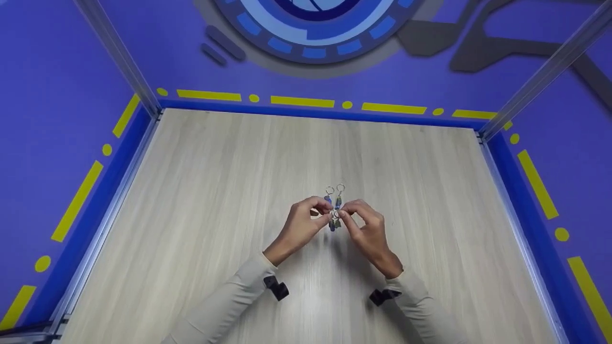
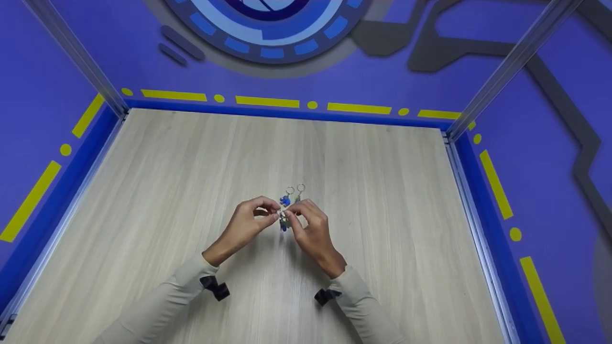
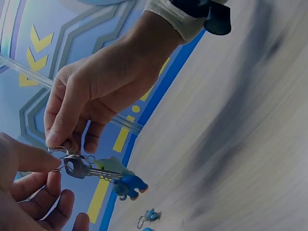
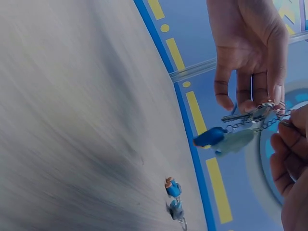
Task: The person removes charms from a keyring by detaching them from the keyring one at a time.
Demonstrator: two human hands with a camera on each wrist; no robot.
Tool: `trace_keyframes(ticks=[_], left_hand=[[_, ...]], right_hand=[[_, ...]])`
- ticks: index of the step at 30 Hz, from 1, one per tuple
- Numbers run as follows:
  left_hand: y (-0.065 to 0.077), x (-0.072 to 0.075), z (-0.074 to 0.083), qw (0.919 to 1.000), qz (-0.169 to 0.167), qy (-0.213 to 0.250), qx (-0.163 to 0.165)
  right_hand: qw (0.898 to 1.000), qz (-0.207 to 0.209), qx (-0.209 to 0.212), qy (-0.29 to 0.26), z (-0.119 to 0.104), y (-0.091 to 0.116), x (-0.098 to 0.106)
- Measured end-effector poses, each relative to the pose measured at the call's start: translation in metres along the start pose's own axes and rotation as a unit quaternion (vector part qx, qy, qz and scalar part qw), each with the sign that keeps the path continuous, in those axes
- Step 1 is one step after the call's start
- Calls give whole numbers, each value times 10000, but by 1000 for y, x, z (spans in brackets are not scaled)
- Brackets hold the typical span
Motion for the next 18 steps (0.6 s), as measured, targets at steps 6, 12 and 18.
trace_keyframes(ticks=[6, 12, 18], left_hand=[[2, -1, -5, 9995, -177, 277, 34], [3, -6, -10, 9983, -338, 434, 201], [3, -10, -13, 9969, -421, 620, 227]], right_hand=[[9996, 80, 256, 53, -6, 0, 0], [9988, 226, 431, 32, -12, 0, 3], [9977, 320, 586, 57, -17, -1, 6]])
Point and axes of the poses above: each hand's wrist, its own y-axis away from the middle knuckle, its own x-axis out of the back of the hand, z = x × y, the point moved 10 cm from there along -y, towards the middle knuckle, and after that the axes turned 13 degrees about -z, right-handed, at the moved point
